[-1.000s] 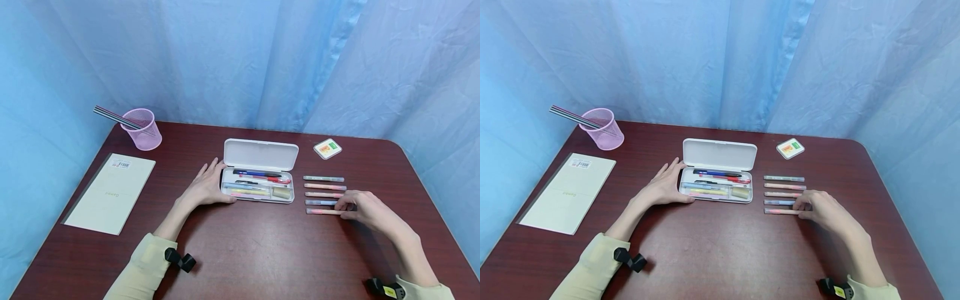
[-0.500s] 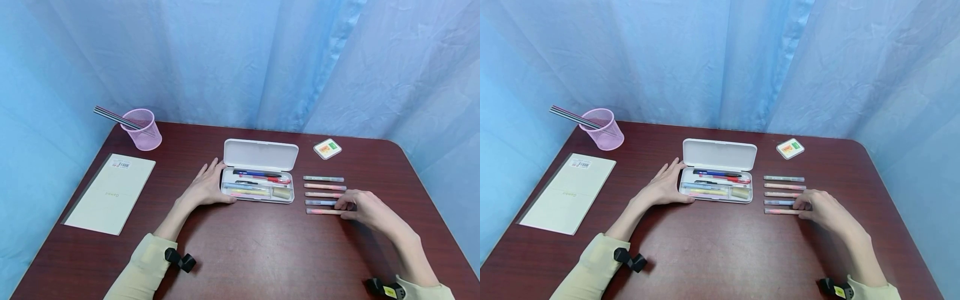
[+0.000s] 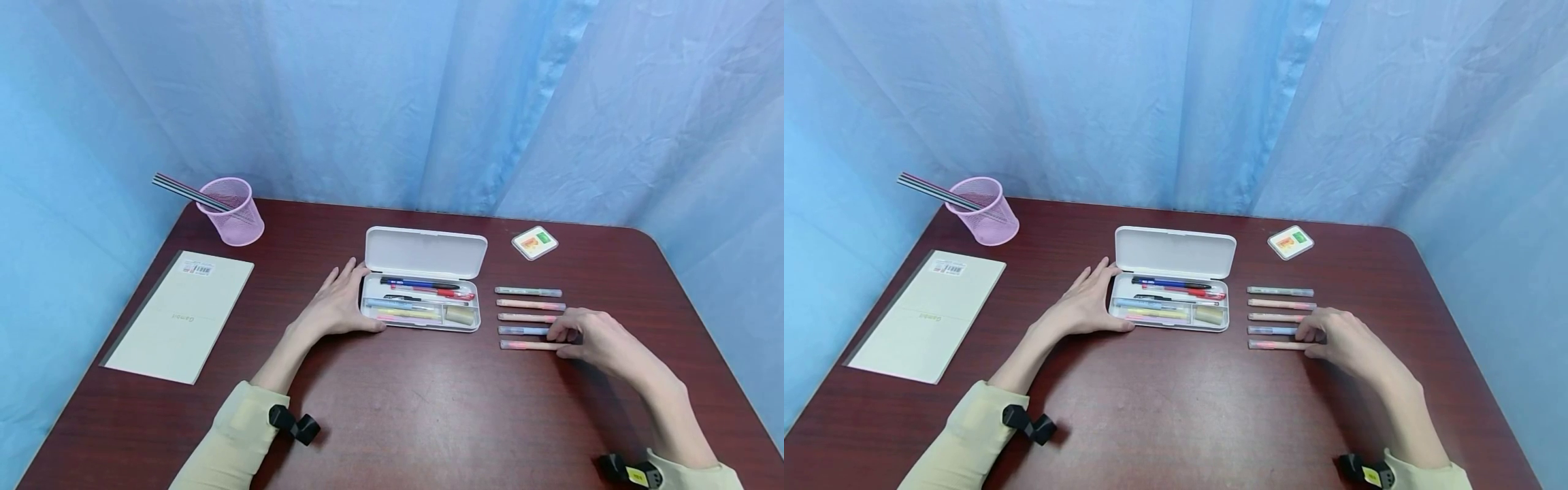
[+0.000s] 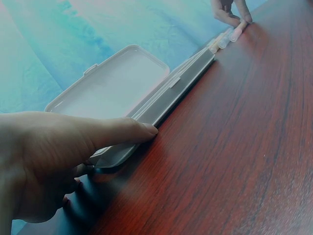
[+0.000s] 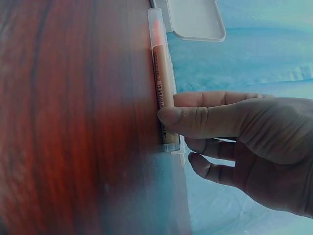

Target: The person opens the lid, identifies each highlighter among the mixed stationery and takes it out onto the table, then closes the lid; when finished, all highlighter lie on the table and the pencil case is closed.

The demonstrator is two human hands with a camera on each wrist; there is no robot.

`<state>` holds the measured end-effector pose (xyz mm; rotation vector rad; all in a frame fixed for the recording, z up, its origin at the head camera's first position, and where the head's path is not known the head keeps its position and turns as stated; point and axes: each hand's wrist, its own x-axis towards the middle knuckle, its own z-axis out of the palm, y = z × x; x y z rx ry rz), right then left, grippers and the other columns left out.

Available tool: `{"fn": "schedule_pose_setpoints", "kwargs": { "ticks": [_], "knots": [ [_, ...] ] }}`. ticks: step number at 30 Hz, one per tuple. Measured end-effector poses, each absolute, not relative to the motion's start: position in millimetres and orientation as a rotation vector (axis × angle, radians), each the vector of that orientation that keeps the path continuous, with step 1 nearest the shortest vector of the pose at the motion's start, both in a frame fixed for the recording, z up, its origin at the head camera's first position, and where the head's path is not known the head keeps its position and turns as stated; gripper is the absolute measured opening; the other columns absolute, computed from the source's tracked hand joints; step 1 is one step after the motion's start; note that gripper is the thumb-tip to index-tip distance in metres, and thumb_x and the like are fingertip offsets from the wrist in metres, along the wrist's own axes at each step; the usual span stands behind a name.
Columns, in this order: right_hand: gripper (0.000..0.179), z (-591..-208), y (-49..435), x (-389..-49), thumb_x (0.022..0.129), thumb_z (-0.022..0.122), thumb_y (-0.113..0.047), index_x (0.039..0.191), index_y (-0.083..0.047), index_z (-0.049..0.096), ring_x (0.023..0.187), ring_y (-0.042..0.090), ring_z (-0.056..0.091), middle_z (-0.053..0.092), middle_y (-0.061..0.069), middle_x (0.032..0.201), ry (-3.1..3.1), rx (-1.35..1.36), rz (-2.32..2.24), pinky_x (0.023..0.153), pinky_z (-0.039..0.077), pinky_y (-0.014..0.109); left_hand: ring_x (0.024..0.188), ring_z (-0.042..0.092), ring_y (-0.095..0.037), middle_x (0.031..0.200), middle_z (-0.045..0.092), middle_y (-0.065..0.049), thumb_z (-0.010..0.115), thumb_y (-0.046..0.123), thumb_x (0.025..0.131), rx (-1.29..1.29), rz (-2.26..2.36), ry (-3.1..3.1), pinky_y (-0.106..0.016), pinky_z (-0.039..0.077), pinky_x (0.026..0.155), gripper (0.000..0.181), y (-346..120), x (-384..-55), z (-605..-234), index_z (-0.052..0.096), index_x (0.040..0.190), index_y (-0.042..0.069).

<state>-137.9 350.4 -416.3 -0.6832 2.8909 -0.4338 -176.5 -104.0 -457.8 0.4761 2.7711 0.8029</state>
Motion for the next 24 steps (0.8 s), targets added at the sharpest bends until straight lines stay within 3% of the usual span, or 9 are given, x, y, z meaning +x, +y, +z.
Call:
{"fn": "schedule_pose_setpoints", "kwargs": {
  "ticks": [24],
  "knots": [
    [0.03,-419.1,339.3,-137.9,0.071,0.093,-0.016,0.091,-0.026,0.072,0.078,0.002,0.055,0.065,-0.013,0.086,2.971,-0.75,-0.43,0.065,0.048,0.023,0.162,0.015,-0.031,0.168,0.031,-0.014,0.087,0.051,0.07,0.453,0.795,2.757,-0.051,0.01,0.134,0.106,-104.5,-175.0,-454.4,0.036,0.153,0.009]
  ]
}}
